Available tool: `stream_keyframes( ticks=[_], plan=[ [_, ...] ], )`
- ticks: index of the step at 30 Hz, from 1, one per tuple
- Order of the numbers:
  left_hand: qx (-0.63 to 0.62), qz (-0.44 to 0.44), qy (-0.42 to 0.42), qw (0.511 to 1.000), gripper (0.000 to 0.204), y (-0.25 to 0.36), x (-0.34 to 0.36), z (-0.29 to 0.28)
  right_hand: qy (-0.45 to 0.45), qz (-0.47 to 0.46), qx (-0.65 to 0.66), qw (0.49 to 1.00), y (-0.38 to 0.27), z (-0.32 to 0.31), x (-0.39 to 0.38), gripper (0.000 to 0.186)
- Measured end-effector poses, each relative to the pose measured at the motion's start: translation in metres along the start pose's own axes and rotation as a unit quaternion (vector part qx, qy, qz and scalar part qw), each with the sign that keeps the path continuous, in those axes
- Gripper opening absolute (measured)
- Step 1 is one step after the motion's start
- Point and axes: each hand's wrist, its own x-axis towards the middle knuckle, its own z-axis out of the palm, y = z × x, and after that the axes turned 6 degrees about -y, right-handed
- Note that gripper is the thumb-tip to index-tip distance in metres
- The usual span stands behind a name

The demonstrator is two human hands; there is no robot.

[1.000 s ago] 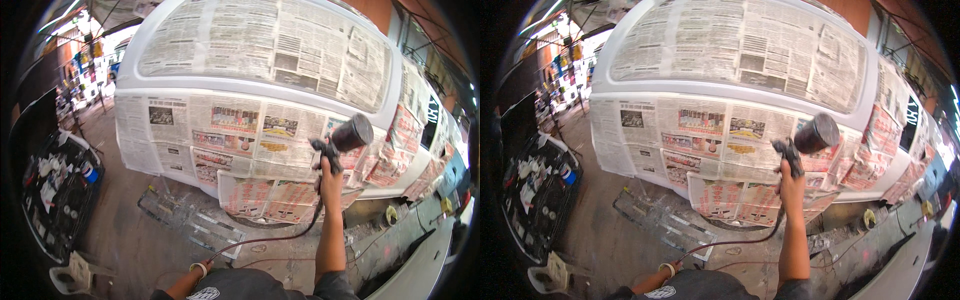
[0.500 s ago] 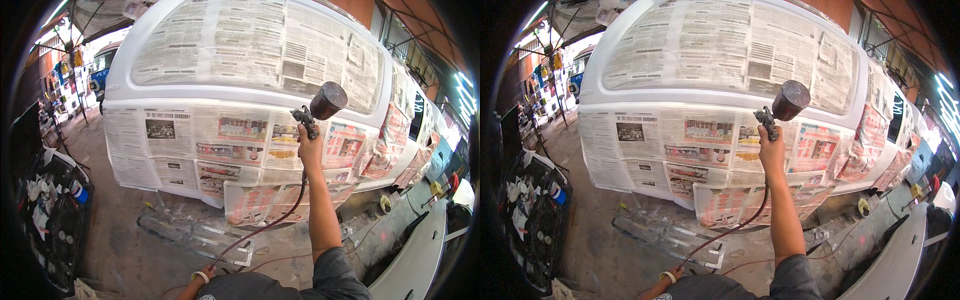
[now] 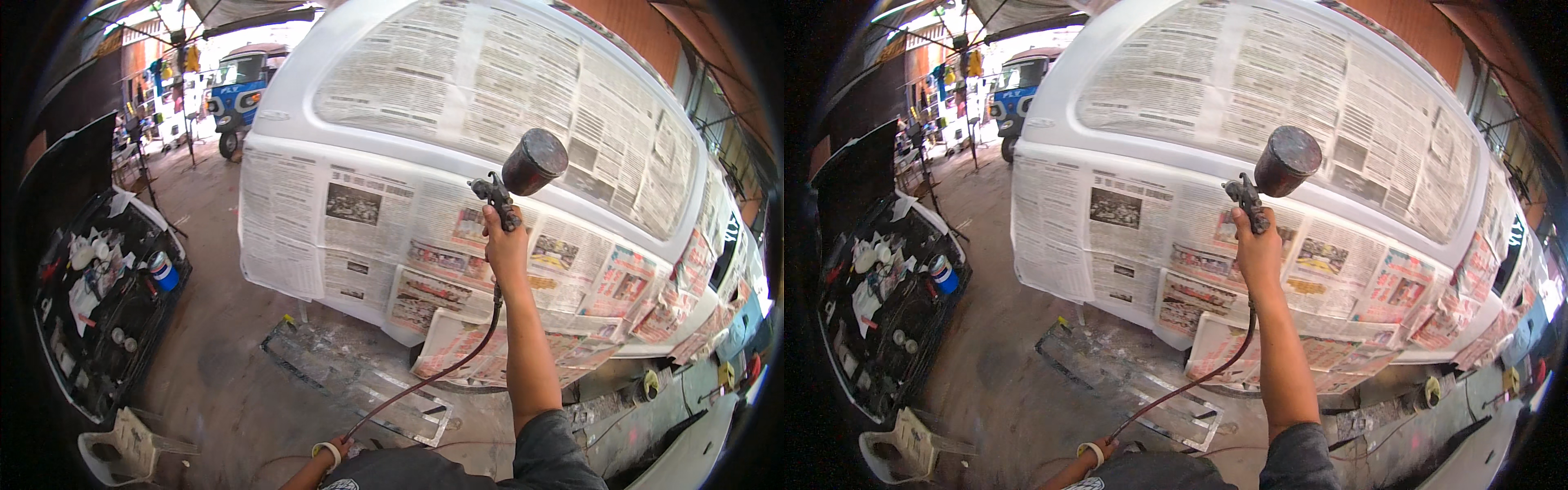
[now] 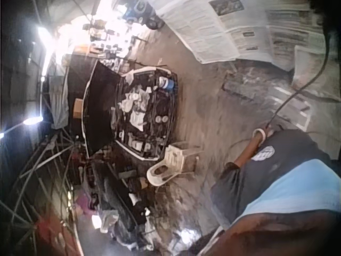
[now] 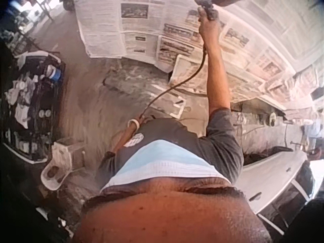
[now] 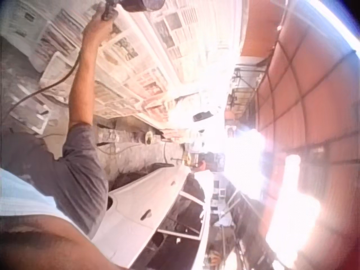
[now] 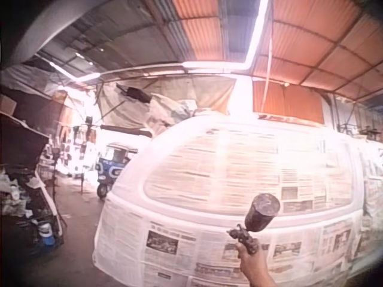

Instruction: The person uses a spray gun to apply white paint to the exterior panels of a car, moving the gun in steady strokes across the masked bodywork.

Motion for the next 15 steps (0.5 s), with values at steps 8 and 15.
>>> stream_keyframes(
  ticks=[8,15],
  plan=[
    [-0.07,-0.015,0.063,0.995,0.053,-0.046,0.001,0.001,-0.061,-0.061,-0.01,0.996,-0.029,0.095,0.012,0.043],
    [-0.035,-0.092,0.042,0.994,0.061,-0.043,-0.015,-0.005,-0.132,-0.074,0.06,0.987,-0.055,0.147,0.013,0.045]
  ],
)
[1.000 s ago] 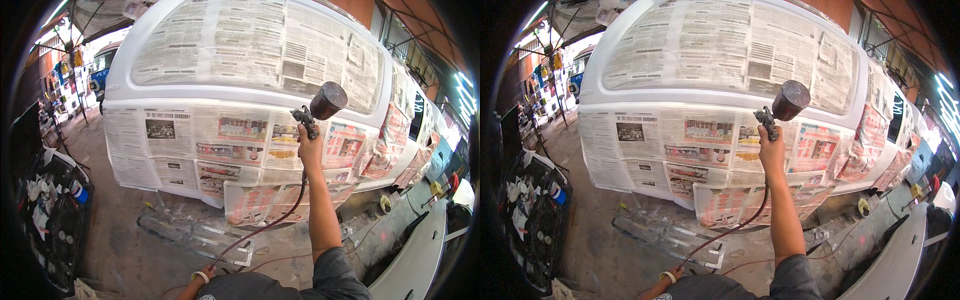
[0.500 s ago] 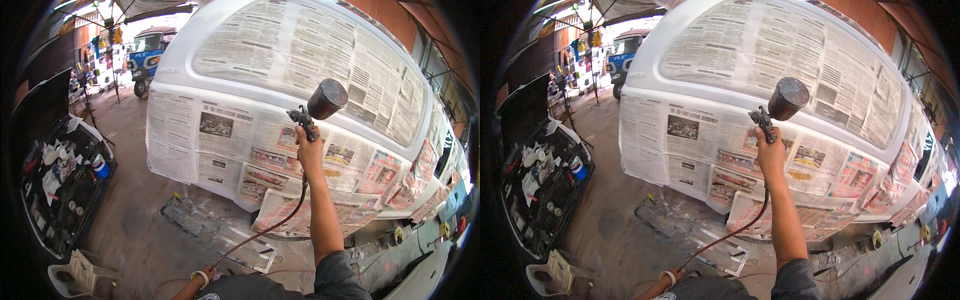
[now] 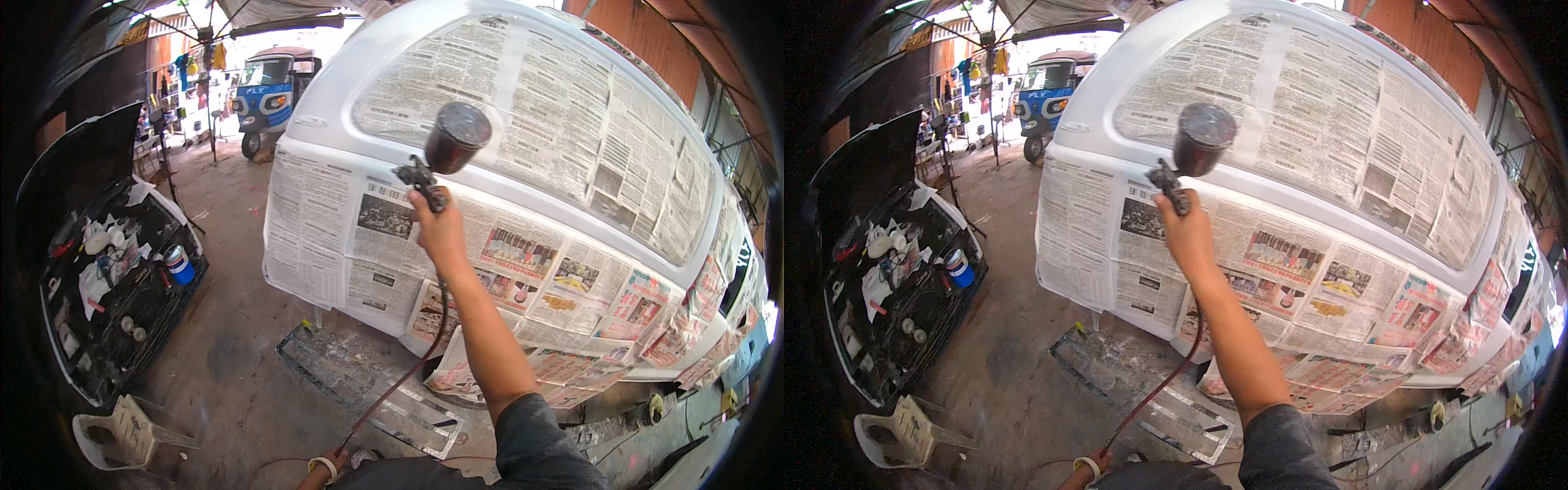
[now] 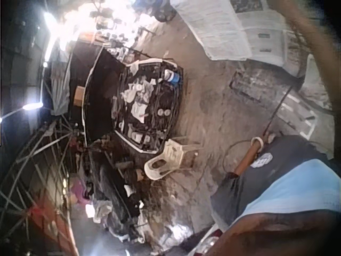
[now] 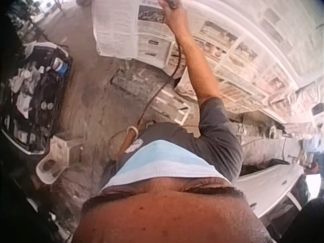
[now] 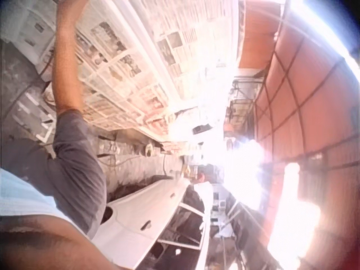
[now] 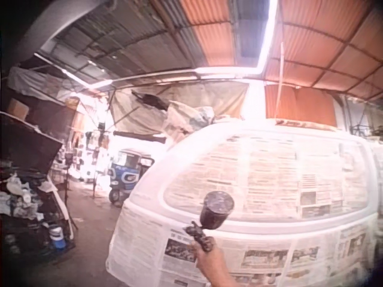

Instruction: The person uses a spray gun to apply white paint to the exterior panels of a car, moving the gun in steady strokes across the masked bodywork.

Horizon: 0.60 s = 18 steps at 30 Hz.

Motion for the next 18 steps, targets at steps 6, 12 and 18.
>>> stream_keyframes(
  ticks=[6,12,18],
  plan=[
    [0.008,0.01,-0.01,1.0,0.065,0.006,-0.006,0.008,-0.012,0.008,-0.081,0.997,-0.003,-0.022,-0.013,0.05],
    [0.03,-0.029,-0.084,0.996,0.062,0.048,0.003,0.017,0.058,0.034,-0.132,0.989,0.016,-0.103,-0.039,0.048],
    [0.078,0.027,-0.102,0.991,0.055,0.106,0.002,0.049,0.134,0.076,-0.16,0.975,0.043,-0.217,-0.078,0.047]
  ],
)
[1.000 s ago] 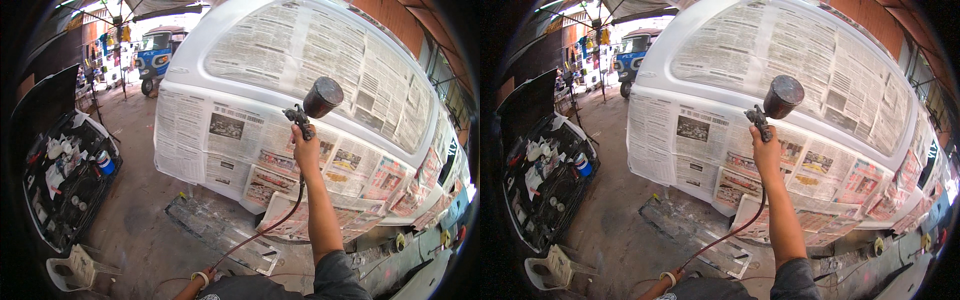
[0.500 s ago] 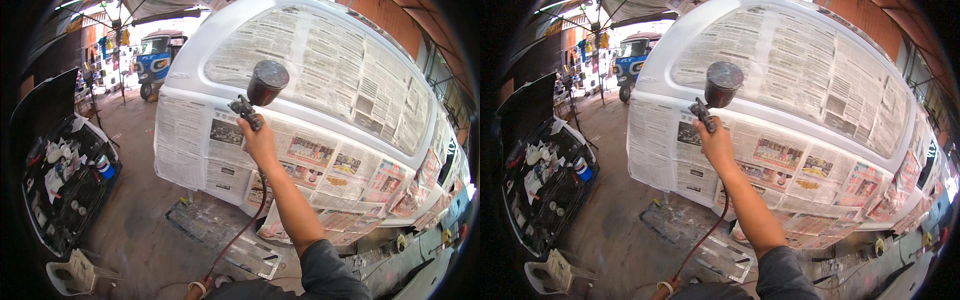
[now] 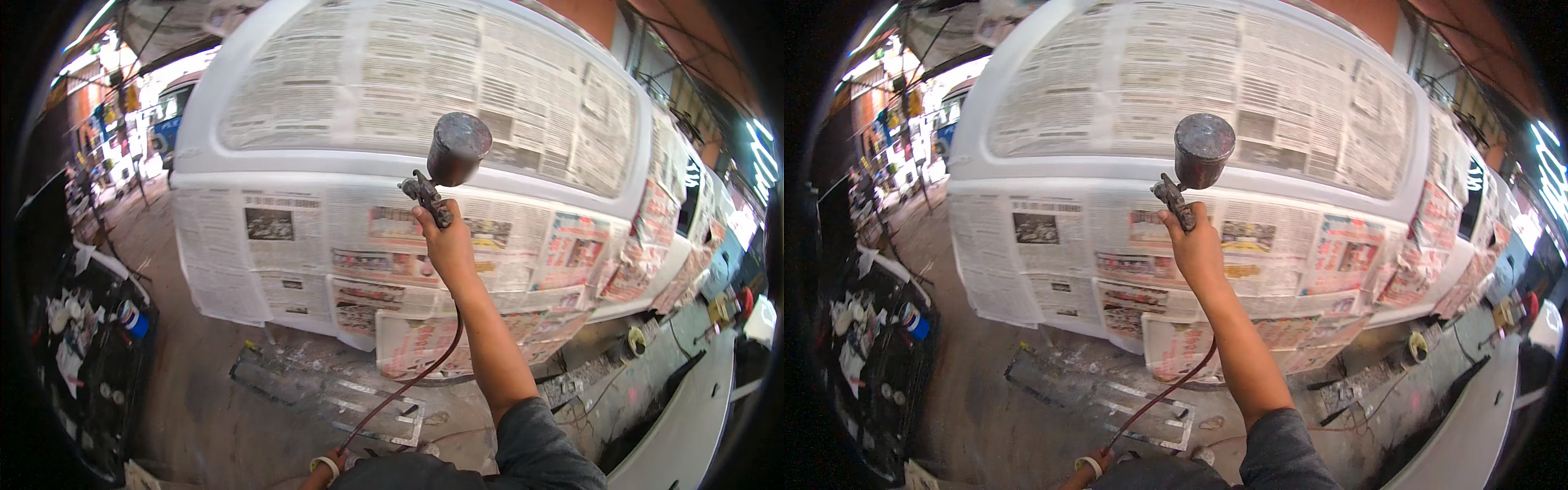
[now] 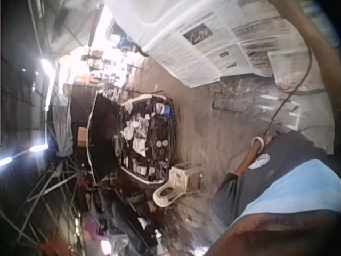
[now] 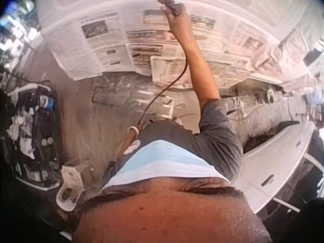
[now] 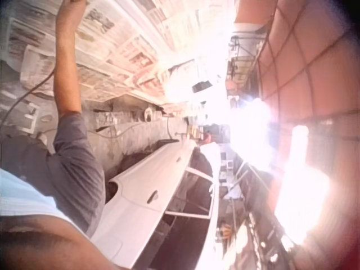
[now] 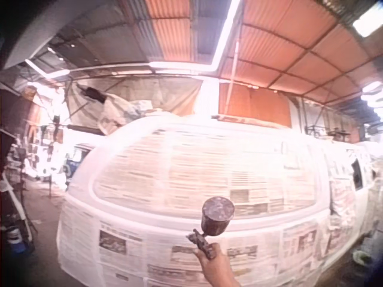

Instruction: The person uses a spray gun to apply white paint to the exterior panels of a car, moving the gun in steady strokes across the masked bodywork.

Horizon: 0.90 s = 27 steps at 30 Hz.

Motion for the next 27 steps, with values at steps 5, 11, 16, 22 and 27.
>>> stream_keyframes(
  ticks=[5,11,16,22,27],
  plan=[
    [0.037,0.076,-0.009,0.996,0.047,0.016,0.037,0.023,0.025,0.041,0.017,0.999,0.041,-0.076,-0.002,0.046],
    [0.076,0.116,-0.006,0.99,0.04,0.046,0.074,0.055,0.093,0.038,0.007,0.995,0.103,-0.158,-0.006,0.046],
    [0.103,0.143,-0.011,0.984,0.039,0.076,0.082,0.076,0.113,0.061,0.015,0.992,0.137,-0.213,-0.01,0.046],
    [0.101,0.182,-0.028,0.978,0.046,0.121,0.081,0.104,0.157,0.065,0.006,0.985,0.18,-0.275,-0.012,0.043],
    [0.089,0.163,-0.05,0.981,0.042,0.151,0.082,0.122,0.179,0.081,0.003,0.98,0.194,-0.313,-0.016,0.039]
  ],
)
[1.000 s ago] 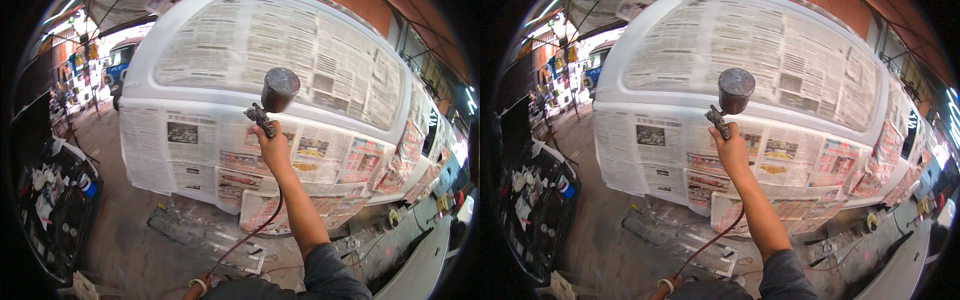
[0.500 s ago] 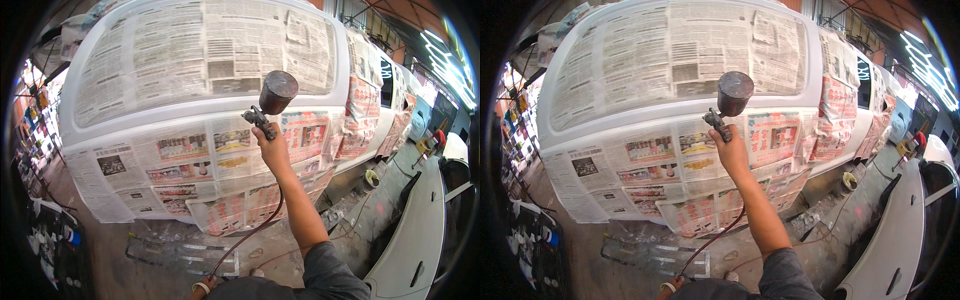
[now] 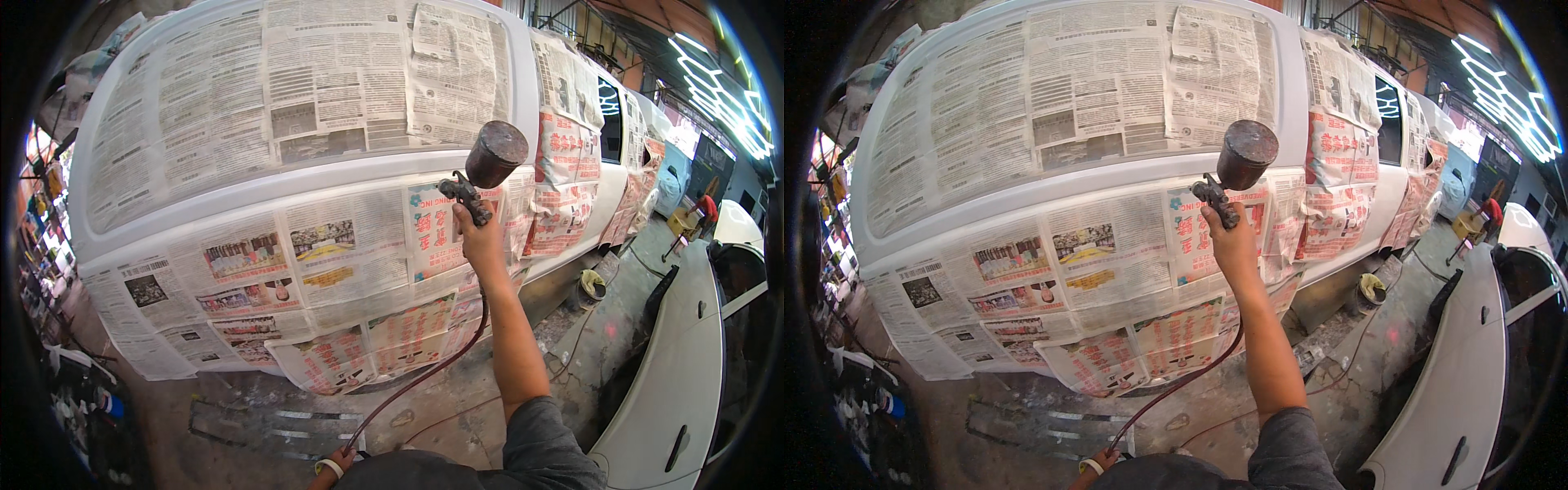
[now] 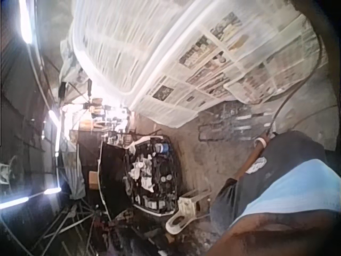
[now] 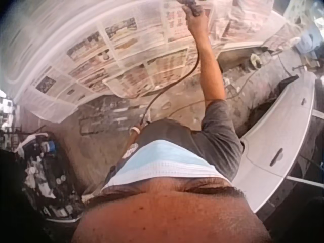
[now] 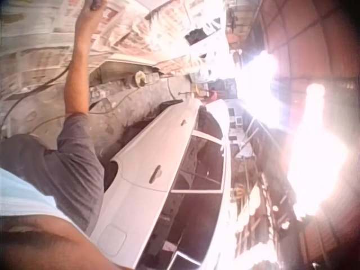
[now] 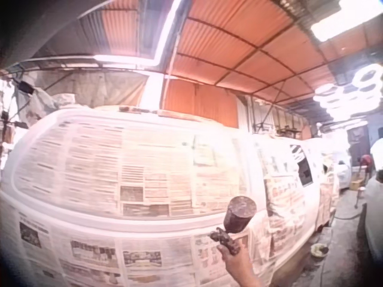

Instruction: The person uses a spray gun to apply white paint to the exterior panels of a car, moving the gun in steady strokes across the masked bodywork.

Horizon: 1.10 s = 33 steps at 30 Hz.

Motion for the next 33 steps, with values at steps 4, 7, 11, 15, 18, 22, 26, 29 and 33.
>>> stream_keyframes(
  ticks=[4,7,11,15,18,22,26,29,33],
  plan=[
    [-0.019,0.057,0.045,0.997,0.037,0.008,0.008,0.014,0.028,-0.021,-0.001,0.999,0.031,-0.024,0.018,0.04],
    [-0.015,0.052,0.048,0.997,0.038,0.048,-0.009,0.017,0.029,-0.014,0.003,0.999,0.046,-0.042,0.027,0.041],
    [0.03,-0.007,0.019,0.999,0.045,0.088,-0.017,0.009,0.05,-0.011,-0.008,0.999,0.051,-0.063,0.034,0.041],
    [0.031,0.051,0.044,0.997,0.043,0.085,-0.006,0.015,0.076,-0.007,-0.009,0.997,0.073,-0.087,0.05,0.041],
    [0.032,0.054,0.041,0.997,0.043,0.092,-0.003,0.018,0.1,0.05,-0.041,0.993,0.083,-0.105,0.062,0.041],
    [0.015,0.044,0.014,0.999,0.045,0.109,-0.012,0.012,0.102,0.035,-0.011,0.994,0.067,-0.12,0.063,0.041],
    [0.043,0.019,-0.017,0.999,0.044,0.145,-0.03,0.004,0.091,0.037,-0.018,0.995,0.05,-0.136,0.082,0.041],
    [0.042,0.043,-0.008,0.998,0.044,0.148,-0.03,0.004,0.084,0.041,-0.008,0.996,0.039,-0.132,0.099,0.039],
    [0.02,0.082,0.013,0.996,0.043,0.134,-0.033,0.004,0.06,0.061,-0.055,0.995,0.02,-0.115,0.11,0.04]
  ],
)
